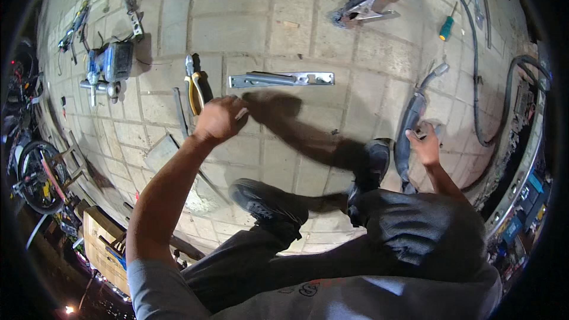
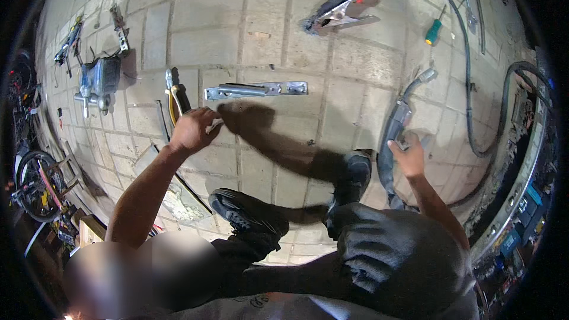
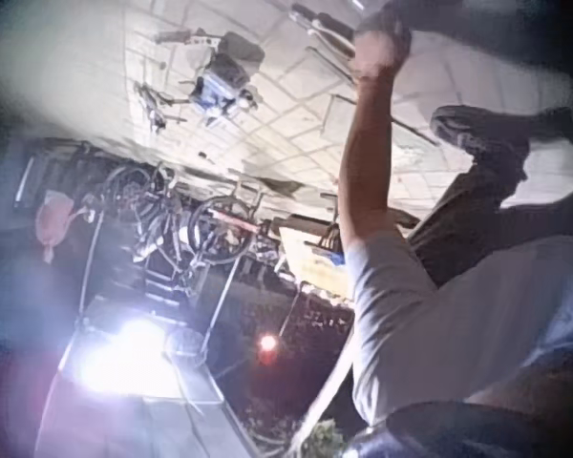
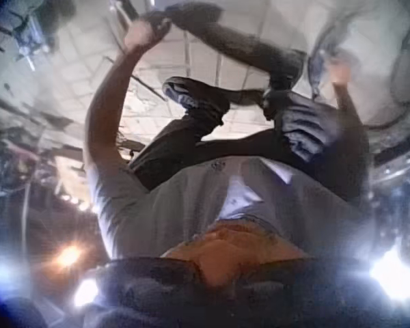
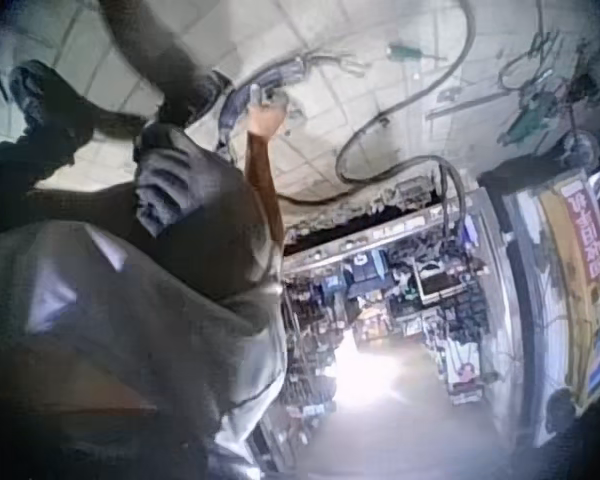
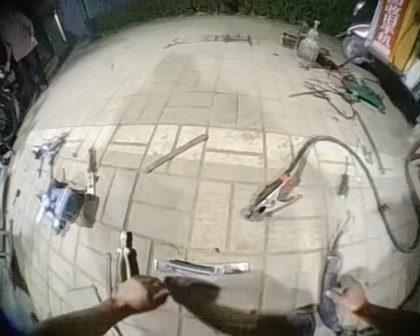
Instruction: The person sits on a tiled floor and uses a welding torch to join a metal bracket to a cylindrical metal tube. They repeatedly strike an arc, move the torch along the joint, and pause to reposition the parts with pliers. After welding, they stand, coil an orange cable, and inspect the joined assembly.
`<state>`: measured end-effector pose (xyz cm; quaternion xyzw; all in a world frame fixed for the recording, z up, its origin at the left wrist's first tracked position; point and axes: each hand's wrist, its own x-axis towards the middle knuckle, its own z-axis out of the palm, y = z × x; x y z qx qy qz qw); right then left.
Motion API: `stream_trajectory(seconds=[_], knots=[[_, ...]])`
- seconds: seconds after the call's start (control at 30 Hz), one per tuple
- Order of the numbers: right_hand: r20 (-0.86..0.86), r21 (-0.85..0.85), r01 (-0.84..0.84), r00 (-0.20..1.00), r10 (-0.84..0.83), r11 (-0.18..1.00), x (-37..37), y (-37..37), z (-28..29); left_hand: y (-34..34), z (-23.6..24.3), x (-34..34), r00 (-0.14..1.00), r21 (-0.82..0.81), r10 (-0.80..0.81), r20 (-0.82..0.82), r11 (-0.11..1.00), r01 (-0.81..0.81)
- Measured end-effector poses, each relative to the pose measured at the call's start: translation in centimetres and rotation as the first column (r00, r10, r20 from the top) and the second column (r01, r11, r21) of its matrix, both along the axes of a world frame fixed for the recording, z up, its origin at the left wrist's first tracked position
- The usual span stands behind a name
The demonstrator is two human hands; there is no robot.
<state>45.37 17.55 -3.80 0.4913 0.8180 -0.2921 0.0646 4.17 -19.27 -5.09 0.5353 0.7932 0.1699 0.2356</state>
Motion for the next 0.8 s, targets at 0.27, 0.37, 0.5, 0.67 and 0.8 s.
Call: stream_trajectory(seconds=[0.27, 0.37, 0.5, 0.67, 0.8], knots=[[-0.109, 0.276, -0.184, 0.969, 0.221, 0.943, -2.0, -2.7, 0.9, -1.6, 0.2, 8.1, 0.977, -0.018, -0.054, 0.204, 0.998, 0.059], [-0.186, -0.022, -0.339, 0.926, 0.330, 0.940, -7.1, -2.7, 3.5, -1.1, -1.4, 9.6, 0.977, 0.029, 0.039, 0.211, 0.998, -0.046], [-0.244, 0.041, -0.701, 0.684, 0.687, 0.712, -15.3, -3.8, 2.7, 0.6, -1.3, 11.3, 0.970, 0.058, 0.132, 0.202, 0.988, -0.146], [-0.331, 0.287, -0.777, 0.467, 0.820, 0.559, -26.2, -10.6, 0.2, 1.5, 0.5, 13.5, 0.901, 0.012, 0.292, 0.321, 0.950, -0.312], [-0.126, 0.356, -0.805, 0.463, 0.877, 0.476, -30.4, -14.7, -2.6, 1.1, 2.0, 15.7, 0.779, -0.004, 0.496, 0.383, 0.844, -0.536]])
